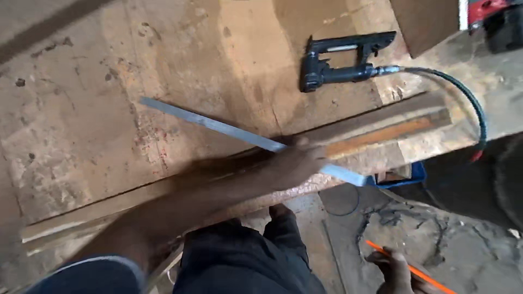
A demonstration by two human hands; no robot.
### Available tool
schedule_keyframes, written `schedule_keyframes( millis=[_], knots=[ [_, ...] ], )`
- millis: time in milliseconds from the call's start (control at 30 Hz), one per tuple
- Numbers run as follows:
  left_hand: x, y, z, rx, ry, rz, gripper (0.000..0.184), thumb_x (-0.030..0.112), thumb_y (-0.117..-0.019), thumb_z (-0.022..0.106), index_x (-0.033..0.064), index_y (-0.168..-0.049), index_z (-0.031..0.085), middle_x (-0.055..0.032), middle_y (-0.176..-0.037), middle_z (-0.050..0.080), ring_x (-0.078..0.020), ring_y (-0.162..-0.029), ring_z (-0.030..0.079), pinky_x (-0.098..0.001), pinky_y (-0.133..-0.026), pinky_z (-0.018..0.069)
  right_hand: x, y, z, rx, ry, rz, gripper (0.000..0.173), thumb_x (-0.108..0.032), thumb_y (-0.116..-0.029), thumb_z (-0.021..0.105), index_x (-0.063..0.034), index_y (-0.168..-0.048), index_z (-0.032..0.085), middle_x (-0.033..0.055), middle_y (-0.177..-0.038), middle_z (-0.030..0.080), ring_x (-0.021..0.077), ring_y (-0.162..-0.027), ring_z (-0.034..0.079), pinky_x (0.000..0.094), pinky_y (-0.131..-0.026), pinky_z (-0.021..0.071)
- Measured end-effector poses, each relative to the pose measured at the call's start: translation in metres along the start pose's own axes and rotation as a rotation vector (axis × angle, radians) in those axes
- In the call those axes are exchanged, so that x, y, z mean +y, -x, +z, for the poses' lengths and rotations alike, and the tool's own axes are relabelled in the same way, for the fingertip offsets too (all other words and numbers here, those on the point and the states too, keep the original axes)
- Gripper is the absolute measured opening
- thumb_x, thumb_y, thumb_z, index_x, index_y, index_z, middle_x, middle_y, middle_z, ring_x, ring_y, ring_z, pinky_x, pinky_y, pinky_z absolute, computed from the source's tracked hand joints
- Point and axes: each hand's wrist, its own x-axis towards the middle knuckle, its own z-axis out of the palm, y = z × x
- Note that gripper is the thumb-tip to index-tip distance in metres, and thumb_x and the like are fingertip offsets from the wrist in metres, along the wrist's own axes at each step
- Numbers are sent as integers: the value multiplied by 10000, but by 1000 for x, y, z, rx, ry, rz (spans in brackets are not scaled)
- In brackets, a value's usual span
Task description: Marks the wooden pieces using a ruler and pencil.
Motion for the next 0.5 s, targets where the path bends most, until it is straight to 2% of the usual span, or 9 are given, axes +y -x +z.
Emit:
schedule_keyframes(
  millis=[33, 100, 167, 200, 300, 333, 367, 433, 500],
  knots=[
    [-11, 32, -26, -118, -17, 19, 307, 154, -1007, 597, 213, -1289, 702, -37, -1261, 676, -243, -1193, 594, -462, -1040, 444, 2, 10, 11, 34, -6, -11, 178, -90, -1042, 531, -47, -1006, 700, -10, -804, 750, 134, -671, 724, 306, -638, 637],
    [-53, 90, -61, -262, -53, 124, 312, 160, -1015, 591, 195, -1310, 686, -66, -1209, 683, -274, -1170, 610, -496, -1019, 460, 8, 31, 41, 101, -22, -31, 164, -112, -1035, 560, -51, -1004, 708, -1, -820, 750, 144, -679, 724, 315, -646, 639],
    [-108, 141, -71, -342, -50, 240, 312, 198, -1013, 605, 219, -1313, 686, -64, -1172, 682, -278, -1140, 627, -523, -993, 492, 8, 61, 77, 165, -40, -44, 166, -115, -1028, 564, -67, -980, 716, 1, -812, 754, 147, -677, 721, 317, -647, 633],
    [-134, 162, -72, -363, -45, 291, 330, 221, -1017, 597, 245, -1340, 663, -57, -1200, 670, -275, -1166, 615, -538, -1008, 488, 6, 77, 97, 189, -49, -42, 178, -121, -1029, 562, -69, -975, 723, 4, -807, 752, 149, -679, 719, 319, -648, 630],
    [-175, 195, -88, -391, -50, 370, 325, 177, -1012, 588, 243, -1317, 679, -62, -1176, 677, -287, -1131, 626, -548, -945, 492, -7, 128, 153, 207, -34, -28, 198, -163, -1036, 573, -60, -989, 736, 26, -818, 752, 162, -694, 723, 325, -657, 634],
    [-177, 191, -103, -484, -88, 347, 338, 165, -1021, 586, 236, -1340, 672, -63, -1229, 674, -294, -1180, 611, -551, -979, 470, -10, 141, 171, 208, -25, -35, 199, -175, -1035, 583, -62, -990, 740, 29, -828, 755, 162, -699, 723, 324, -662, 634],
    [-178, 184, -116, -604, -132, 322, 370, 160, -1041, 578, 243, -1398, 635, -47, -1331, 646, -287, -1283, 571, -567, -1063, 435, -12, 153, 187, 209, -15, -37, 196, -193, -1035, 593, -79, -994, 747, 24, -844, 759, 156, -711, 726, 319, -673, 636],
    [-218, 194, -79, -331, -17, 519, 280, 164, -1014, 578, 201, -1271, 686, -64, -1205, 669, -312, -1174, 612, -613, -985, 466, -17, 180, 212, 220, 1, -16, 198, -200, -1033, 602, -86, -995, 759, 38, -845, 761, 165, -706, 726, 325, -669, 636],
    [-235, 188, -60, -251, -12, 620, 260, 212, -1056, 518, 204, -1264, 674, -70, -1165, 652, -323, -1129, 615, -640, -952, 468, -21, 194, 235, 211, 5, -16, 199, -195, -1034, 603, -78, -999, 759, 58, -845, 758, 181, -703, 726, 337, -663, 640]
  ],
)
